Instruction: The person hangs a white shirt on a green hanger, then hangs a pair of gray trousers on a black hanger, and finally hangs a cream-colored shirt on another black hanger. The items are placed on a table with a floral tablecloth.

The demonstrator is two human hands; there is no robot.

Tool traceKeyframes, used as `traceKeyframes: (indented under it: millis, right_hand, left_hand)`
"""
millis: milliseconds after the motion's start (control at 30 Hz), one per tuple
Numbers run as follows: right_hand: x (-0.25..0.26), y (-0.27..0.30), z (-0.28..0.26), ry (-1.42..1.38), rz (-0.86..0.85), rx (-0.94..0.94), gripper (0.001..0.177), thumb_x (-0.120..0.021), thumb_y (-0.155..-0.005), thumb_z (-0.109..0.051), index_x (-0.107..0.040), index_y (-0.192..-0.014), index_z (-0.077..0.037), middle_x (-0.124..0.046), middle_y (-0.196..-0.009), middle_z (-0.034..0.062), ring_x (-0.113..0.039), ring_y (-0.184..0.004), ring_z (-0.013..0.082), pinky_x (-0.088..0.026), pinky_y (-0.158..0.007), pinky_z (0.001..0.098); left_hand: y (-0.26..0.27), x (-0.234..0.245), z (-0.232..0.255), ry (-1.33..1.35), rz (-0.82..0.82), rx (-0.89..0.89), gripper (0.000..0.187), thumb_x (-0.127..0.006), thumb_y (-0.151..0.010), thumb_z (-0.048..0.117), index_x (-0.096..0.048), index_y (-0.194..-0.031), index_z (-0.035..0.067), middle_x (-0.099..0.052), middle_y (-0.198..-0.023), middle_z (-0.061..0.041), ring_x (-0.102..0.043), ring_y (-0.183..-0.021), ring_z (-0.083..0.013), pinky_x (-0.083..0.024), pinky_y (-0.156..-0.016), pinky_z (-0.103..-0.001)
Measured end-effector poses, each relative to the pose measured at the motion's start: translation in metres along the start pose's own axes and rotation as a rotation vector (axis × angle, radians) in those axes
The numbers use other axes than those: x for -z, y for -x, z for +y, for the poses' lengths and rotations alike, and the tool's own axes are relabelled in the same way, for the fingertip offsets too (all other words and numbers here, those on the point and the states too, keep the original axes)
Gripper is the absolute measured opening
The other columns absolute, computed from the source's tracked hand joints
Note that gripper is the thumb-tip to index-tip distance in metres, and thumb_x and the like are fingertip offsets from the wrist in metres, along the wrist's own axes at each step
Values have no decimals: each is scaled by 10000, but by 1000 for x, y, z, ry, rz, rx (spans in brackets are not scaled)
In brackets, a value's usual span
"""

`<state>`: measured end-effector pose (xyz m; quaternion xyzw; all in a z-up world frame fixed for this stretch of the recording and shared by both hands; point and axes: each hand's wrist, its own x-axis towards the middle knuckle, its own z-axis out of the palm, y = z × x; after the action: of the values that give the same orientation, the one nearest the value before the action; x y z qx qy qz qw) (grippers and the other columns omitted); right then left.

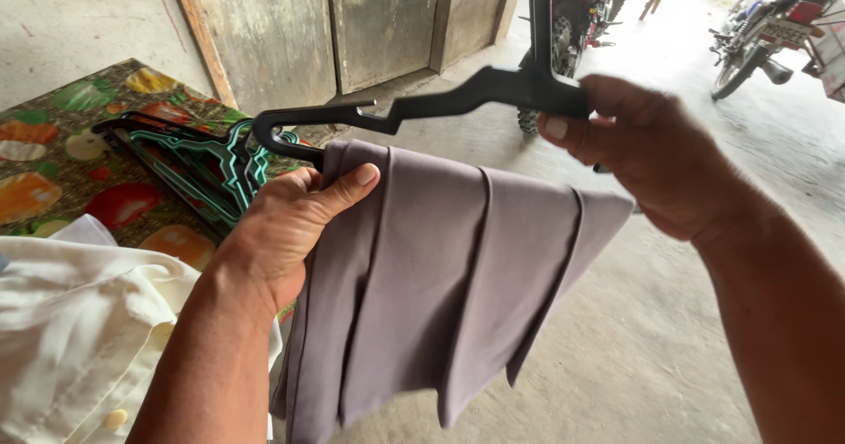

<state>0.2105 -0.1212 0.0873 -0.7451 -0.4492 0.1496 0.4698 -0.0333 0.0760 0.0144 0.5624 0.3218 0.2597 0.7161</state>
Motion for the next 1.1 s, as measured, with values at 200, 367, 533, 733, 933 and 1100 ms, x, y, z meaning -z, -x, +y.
traceKeyframes:
  millis: [200,367,533,733,933,1100]
  right_hand:
    - [-9,-5,-3,-28,-79,-12,286,-732,-932,-311,-722,-1116,-92,-583,-865,-37,-478,-834,107,-429,-769,315]
    - [-16,-5,-8,-11,-21,-68,298,-733,-875,-275,-741,-1145,-148,-634,-868,-41,-519,-821,110,-465,-755,316]
    - [-14,-4,-13,22,-31,-28,246,-735,-906,-264,-734,-1099,-111,-575,-842,-33,-486,-806,113,-445,-727,311]
    - [-12,0,-14,31,-25,-49,228,-739,-913,-269,-742,-1063,-98,-519,-782,-23,-442,-764,123,-387,-684,307]
    - [-10,4,-8,3,-36,-29,231,-757,-882,-256,-743,-1054,-101,-560,-796,-49,-475,-780,98,-414,-694,293]
    - [1,2,-11,76,-42,27,215,-752,-886,-253,-762,-1045,-108,-596,-784,-37,-484,-767,98,-424,-711,285]
  left_hand:
    - [1,0,-5,-46,-50,20,591,-862,-655,443,-714,-998,-15,-767,-973,-119,-725,-986,-289,-604,-896,-508]
    - [-3,5,-9,37,15,-173,553,-939,-697,424,-693,-1035,63,-762,-1037,-135,-694,-1008,-321,-562,-919,-518]
    - [-1,9,-12,-8,116,-207,371,-895,-716,394,-672,-916,175,-717,-1038,-32,-633,-1070,-165,-469,-972,-427]
    - [1,12,-9,-97,115,-87,334,-854,-684,396,-733,-822,117,-732,-844,-26,-657,-855,-185,-536,-803,-402]
    - [4,19,-14,-389,14,-314,498,-901,-724,501,-710,-830,53,-634,-795,-22,-592,-807,-213,-513,-774,-386]
    - [12,11,-15,-217,-295,-246,568,-933,-603,486,-718,-1045,202,-744,-895,14,-688,-933,-167,-547,-870,-370]
